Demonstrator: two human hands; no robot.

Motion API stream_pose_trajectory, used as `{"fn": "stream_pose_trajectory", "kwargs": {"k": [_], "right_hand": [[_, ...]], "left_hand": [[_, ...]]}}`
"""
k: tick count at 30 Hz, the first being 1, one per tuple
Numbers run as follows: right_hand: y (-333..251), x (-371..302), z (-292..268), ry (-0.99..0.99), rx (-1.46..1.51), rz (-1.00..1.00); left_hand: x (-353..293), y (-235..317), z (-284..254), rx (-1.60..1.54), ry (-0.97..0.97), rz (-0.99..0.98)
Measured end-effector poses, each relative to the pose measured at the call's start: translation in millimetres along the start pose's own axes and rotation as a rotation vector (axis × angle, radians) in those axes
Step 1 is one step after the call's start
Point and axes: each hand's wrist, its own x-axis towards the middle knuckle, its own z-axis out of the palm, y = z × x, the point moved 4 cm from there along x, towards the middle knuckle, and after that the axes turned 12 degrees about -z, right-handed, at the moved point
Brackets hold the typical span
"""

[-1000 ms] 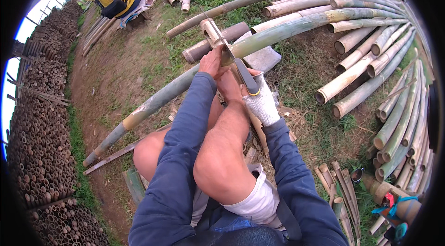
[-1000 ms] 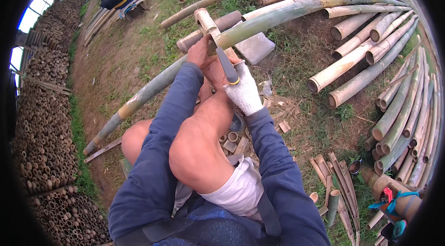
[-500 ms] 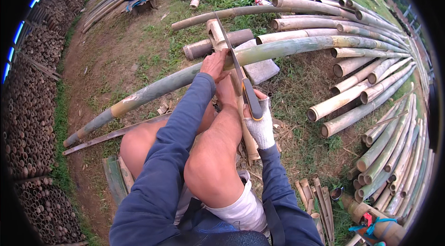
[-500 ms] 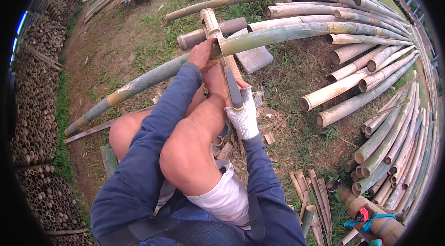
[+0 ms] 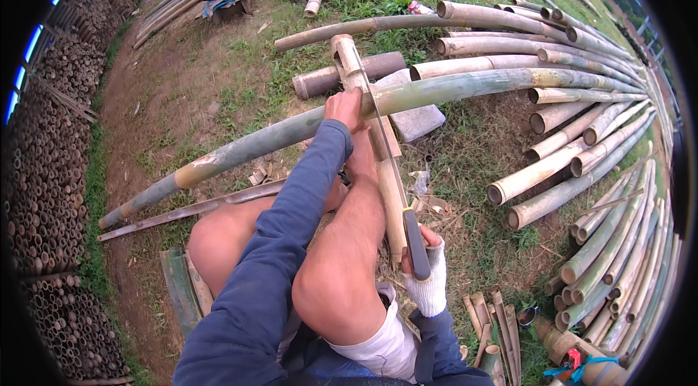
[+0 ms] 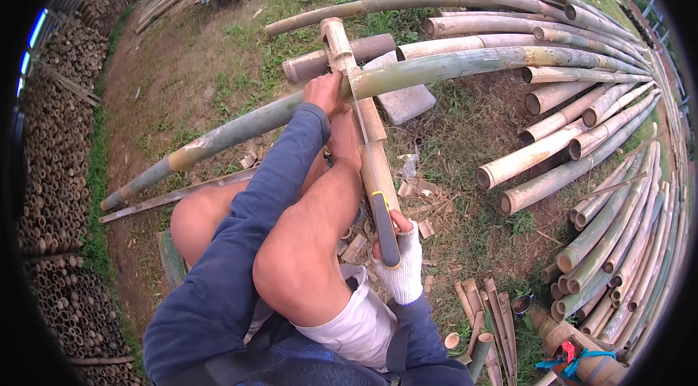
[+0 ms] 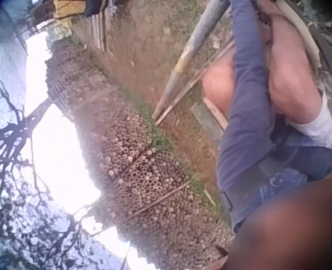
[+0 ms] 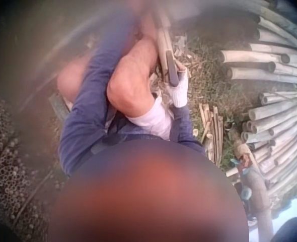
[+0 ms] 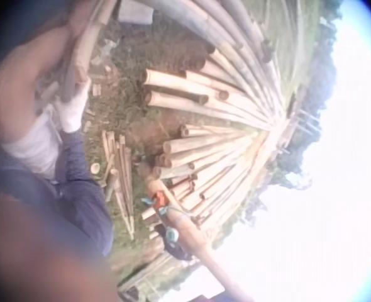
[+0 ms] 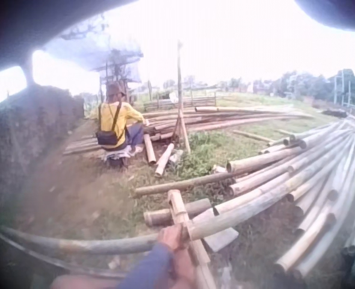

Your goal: The person sits on the ground and uses a hand saw to cut bamboo poles into shorter sections. They position each pole on a makeshift stand, saw through it, then move the cut piece aside and repeat the process with additional poles.

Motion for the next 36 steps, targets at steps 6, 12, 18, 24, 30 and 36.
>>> {"fn": "stream_pose_trajectory", "kwargs": {"k": [6, 12, 18, 24, 30, 36], "right_hand": [[54, 120, 53, -0.019, 0.033, -0.227], [-6, -13, 2, -0.008, 0.061, 0.012], [-13, -26, -14, 0.010, -0.134, -0.039], [41, 97, 40, -0.039, 0.010, -0.103], [8, -42, -18, -0.056, -0.051, -0.151], [24, 6, 1, 0.000, -0.123, -0.095]], "left_hand": [[0, 4, -18, 0.005, -0.043, -0.022], [3, -2, -13, -0.007, -0.036, -0.032], [9, -5, -4, -0.029, 0.074, 0.001], [0, -2, -12, -0.036, 0.042, -0.009], [6, -5, -9, -0.017, -0.024, -0.006], [3, -5, 1, -0.045, 0.031, 0.012]]}}
